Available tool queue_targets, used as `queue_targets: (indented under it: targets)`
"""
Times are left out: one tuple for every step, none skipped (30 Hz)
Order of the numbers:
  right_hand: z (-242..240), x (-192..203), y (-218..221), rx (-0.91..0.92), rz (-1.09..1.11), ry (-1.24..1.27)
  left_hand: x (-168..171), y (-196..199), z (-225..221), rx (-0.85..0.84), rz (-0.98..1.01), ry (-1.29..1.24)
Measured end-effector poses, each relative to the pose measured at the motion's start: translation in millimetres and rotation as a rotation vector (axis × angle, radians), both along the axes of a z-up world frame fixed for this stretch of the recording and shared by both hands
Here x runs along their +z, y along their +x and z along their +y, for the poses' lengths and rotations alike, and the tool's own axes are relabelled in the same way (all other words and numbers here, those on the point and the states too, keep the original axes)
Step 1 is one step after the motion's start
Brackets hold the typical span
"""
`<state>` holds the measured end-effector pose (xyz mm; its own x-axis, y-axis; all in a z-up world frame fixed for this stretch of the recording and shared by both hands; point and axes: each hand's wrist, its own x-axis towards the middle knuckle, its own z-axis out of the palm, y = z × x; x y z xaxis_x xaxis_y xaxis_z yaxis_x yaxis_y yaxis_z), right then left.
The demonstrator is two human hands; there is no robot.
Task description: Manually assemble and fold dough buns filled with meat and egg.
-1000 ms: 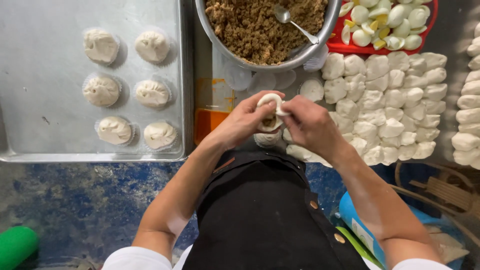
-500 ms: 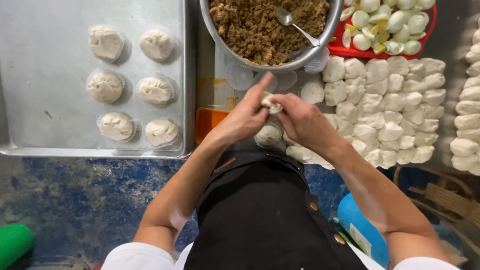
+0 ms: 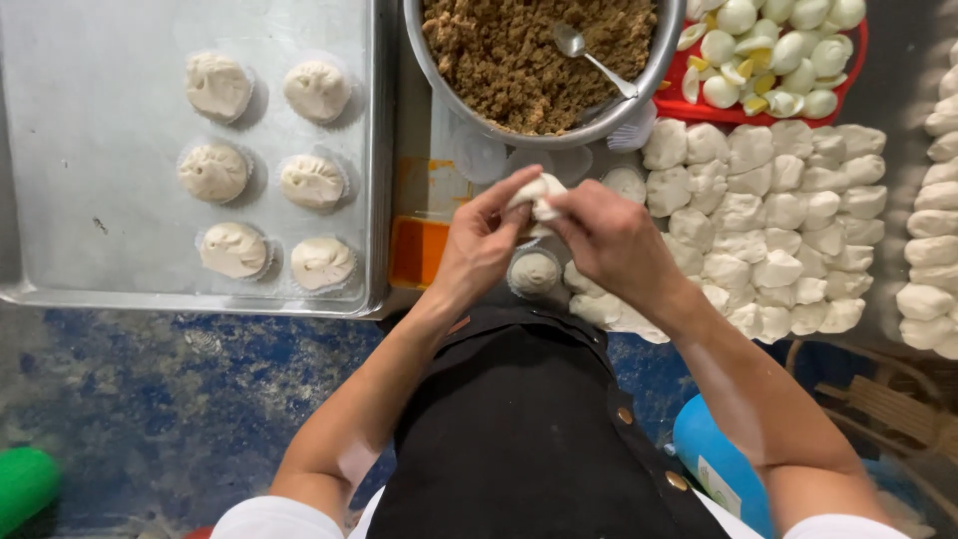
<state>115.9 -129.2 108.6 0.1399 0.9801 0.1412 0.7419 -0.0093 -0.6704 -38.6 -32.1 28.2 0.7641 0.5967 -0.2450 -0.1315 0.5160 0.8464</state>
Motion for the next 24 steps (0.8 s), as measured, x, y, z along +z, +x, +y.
queue_targets:
  targets:
    - [-1,-3,0,0.001,-0.005,0.003,1,0,2,0.001,-0.005,0.003]
    - [-4,-5,-2,0.012,-0.029,0.034,3,-2,1,-0.038,0.029,0.036]
    - [-8,-8,-4,0.022,-0.053,0.065,4,-4,0,-0.077,0.063,0.070]
    - [-7,-6,-3,0.020,-0.055,0.066,7,-2,3,-0.079,0.061,0.070]
    - [-6,-3,-2,-0.010,0.009,0.018,10,0,6,-0.101,0.071,0.101]
    - [-4,-1,-2,-0.038,0.076,-0.031,13,0,8,-0.123,0.085,0.132]
    - [-4,-1,-3,-0.039,0.077,-0.031,10,-1,8,-0.124,0.086,0.132]
    - [-5,-1,-2,-0.080,0.089,-0.082,6,-1,7,-0.093,0.047,0.038]
    - [-7,-1,-1,-0.120,0.102,-0.134,3,0,6,-0.062,0.009,-0.057]
    - [-10,-8,0,-0.127,0.100,-0.131,-4,0,4,-0.068,0.007,-0.054]
    - [-14,-15,2,-0.141,0.063,-0.111,-10,0,3,-0.042,-0.048,-0.150]
    - [-18,-22,3,-0.152,0.026,-0.092,-17,-1,0,-0.013,-0.103,-0.247]
    - [-19,-20,1,-0.156,0.024,-0.092,-12,0,-1,-0.017,-0.104,-0.246]
    - [-19,-17,-2,-0.164,0.065,-0.070,-6,0,-1,-0.040,-0.091,-0.193]
    - [-18,-15,-4,-0.172,0.106,-0.049,-1,-1,-1,-0.063,-0.078,-0.139]
    - [-16,-14,-3,-0.169,0.107,-0.049,3,-1,0,-0.059,-0.077,-0.139]
    - [-15,-13,-2,-0.169,0.128,-0.054,7,-2,1,-0.070,-0.043,-0.024]
    - [-16,-12,-2,-0.173,0.150,-0.062,11,-2,0,-0.085,-0.007,0.087]
    - [-21,-11,-1,-0.173,0.150,-0.065,20,-4,-3,-0.085,-0.006,0.084]
    - [-23,-9,0,-0.183,0.158,-0.088,30,-4,-3,-0.057,0.010,0.162]
    - [-24,-7,1,-0.192,0.165,-0.111,40,-5,-4,-0.030,0.026,0.241]
    - [-24,-5,4,-0.186,0.167,-0.102,46,-7,-5,-0.025,0.028,0.250]
    - [-24,-3,7,-0.197,0.396,-0.116,52,-8,-7,0.048,0.036,0.392]
    - [-30,-2,8,-0.220,0.629,-0.136,57,-9,-12,0.108,0.045,0.525]
